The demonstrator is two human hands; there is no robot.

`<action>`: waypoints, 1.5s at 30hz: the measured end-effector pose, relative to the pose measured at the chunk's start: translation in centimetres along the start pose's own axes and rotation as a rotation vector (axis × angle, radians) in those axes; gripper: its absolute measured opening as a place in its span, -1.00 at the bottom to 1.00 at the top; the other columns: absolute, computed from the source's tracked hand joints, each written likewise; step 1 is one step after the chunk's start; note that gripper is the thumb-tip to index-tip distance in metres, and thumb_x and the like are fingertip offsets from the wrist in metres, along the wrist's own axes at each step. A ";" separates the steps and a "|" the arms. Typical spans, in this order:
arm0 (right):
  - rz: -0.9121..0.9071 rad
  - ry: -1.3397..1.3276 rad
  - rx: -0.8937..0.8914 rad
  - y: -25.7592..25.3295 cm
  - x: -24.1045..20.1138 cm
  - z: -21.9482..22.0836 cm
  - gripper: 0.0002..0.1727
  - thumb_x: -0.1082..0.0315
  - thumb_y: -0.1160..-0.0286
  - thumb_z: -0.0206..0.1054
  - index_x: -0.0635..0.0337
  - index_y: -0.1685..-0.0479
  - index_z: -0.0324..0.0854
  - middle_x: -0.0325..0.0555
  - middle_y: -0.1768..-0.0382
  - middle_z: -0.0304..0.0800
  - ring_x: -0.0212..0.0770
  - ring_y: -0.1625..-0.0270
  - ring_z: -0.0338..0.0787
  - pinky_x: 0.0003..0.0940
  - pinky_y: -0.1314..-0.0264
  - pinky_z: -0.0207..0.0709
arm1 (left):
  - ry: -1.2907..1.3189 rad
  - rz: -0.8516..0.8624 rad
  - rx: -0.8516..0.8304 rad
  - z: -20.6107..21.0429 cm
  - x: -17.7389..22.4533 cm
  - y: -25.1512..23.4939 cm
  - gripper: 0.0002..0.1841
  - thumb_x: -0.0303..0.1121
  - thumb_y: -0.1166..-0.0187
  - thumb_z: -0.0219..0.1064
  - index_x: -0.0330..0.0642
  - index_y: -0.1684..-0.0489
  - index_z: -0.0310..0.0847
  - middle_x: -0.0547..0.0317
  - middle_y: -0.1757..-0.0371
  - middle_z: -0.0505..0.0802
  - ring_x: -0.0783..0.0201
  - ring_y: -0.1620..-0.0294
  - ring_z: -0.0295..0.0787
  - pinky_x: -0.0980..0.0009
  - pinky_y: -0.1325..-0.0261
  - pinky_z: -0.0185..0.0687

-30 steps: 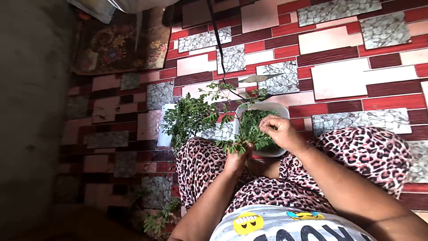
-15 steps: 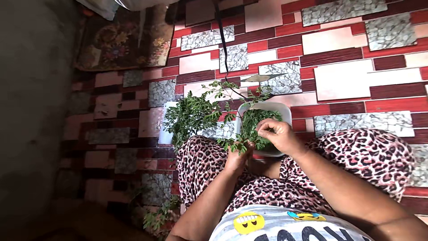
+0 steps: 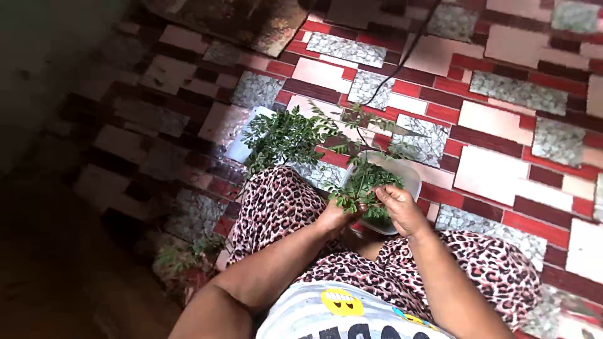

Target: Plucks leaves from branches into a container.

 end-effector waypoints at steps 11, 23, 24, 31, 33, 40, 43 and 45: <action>-0.413 0.189 0.189 -0.2 -0.7 -0.1 -0.95 0.57 -0.41 0.41 0.28 0.35 0.76 -0.19 0.25 0.84 -0.41 0.13 0.80 -0.44 -0.06 0.71 | 0.078 0.009 0.018 -0.1 0.1 -0.2 -0.92 -0.59 -0.58 0.33 -0.27 0.10 0.61 0.27 0.35 0.77 0.50 0.51 0.58 0.58 0.41 0.55; -0.077 0.141 0.034 0.2 -0.1 0.2 -0.91 0.48 -0.49 0.34 0.29 0.22 0.76 -0.20 0.24 0.82 -0.41 0.10 0.77 -0.46 -0.08 0.66 | 0.113 -0.015 0.001 -0.1 0.0 -0.2 -0.92 -0.59 -0.59 0.33 -0.25 0.11 0.58 0.27 0.36 0.76 0.48 0.50 0.58 0.58 0.41 0.53; -0.072 0.142 0.038 0.2 -0.1 0.2 -0.93 0.52 -0.45 0.36 0.29 0.25 0.75 -0.18 0.24 0.82 -0.40 0.11 0.77 -0.47 -0.07 0.66 | 0.114 -0.018 0.003 -0.1 0.0 -0.2 -0.92 -0.59 -0.59 0.34 -0.25 0.12 0.58 0.26 0.36 0.76 0.48 0.50 0.59 0.57 0.40 0.54; -0.130 0.148 0.080 0.2 -0.1 0.0 -0.93 0.56 -0.41 0.34 0.29 0.36 0.72 -0.14 0.18 0.82 -0.38 0.06 0.78 -0.46 -0.07 0.67 | 0.103 -0.024 0.013 0.0 0.1 -0.2 -0.94 -0.60 -0.58 0.34 -0.25 0.17 0.62 0.28 0.35 0.78 0.49 0.49 0.60 0.58 0.40 0.55; -0.123 0.143 0.085 0.2 -0.1 0.0 -0.92 0.57 -0.41 0.33 0.30 0.36 0.72 -0.13 0.17 0.82 -0.37 0.07 0.78 -0.44 -0.05 0.69 | 0.099 -0.021 0.008 -0.1 0.1 -0.2 -0.95 -0.59 -0.59 0.34 -0.25 0.17 0.63 0.27 0.35 0.78 0.49 0.50 0.59 0.59 0.41 0.54; -0.303 0.495 0.072 0.9 -1.5 0.6 -0.85 0.47 -0.50 0.27 0.34 0.33 0.72 0.01 -0.02 0.79 -0.32 -0.11 0.74 -0.44 -0.20 0.63 | 0.087 -0.008 0.006 0.0 0.3 -0.1 -0.94 -0.59 -0.59 0.32 -0.24 0.17 0.61 0.27 0.37 0.77 0.50 0.52 0.58 0.60 0.44 0.51; -0.361 0.498 0.146 1.0 -1.9 0.6 -0.85 0.47 -0.39 0.26 0.28 0.49 0.67 0.01 -0.01 0.80 -0.35 -0.01 0.77 -0.49 -0.03 0.65 | 0.094 0.004 0.012 -0.1 0.2 -0.2 -0.95 -0.58 -0.60 0.32 -0.25 0.19 0.62 0.28 0.41 0.75 0.52 0.56 0.53 0.62 0.50 0.44; -0.352 0.430 0.167 0.8 -1.8 -0.1 -0.86 0.49 -0.36 0.27 0.28 0.51 0.64 0.00 0.01 0.80 -0.36 0.02 0.77 -0.49 0.04 0.66 | 0.099 -0.001 0.011 -0.3 0.1 -0.3 -0.96 -0.56 -0.61 0.32 -0.26 0.14 0.60 0.27 0.41 0.75 0.52 0.58 0.51 0.63 0.51 0.42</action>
Point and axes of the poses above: each hand's wrist, its own y-axis away from the middle knuckle, its own z-axis out of the palm, x = y × z, the point moved 5 cm from there along -y, towards the middle knuckle
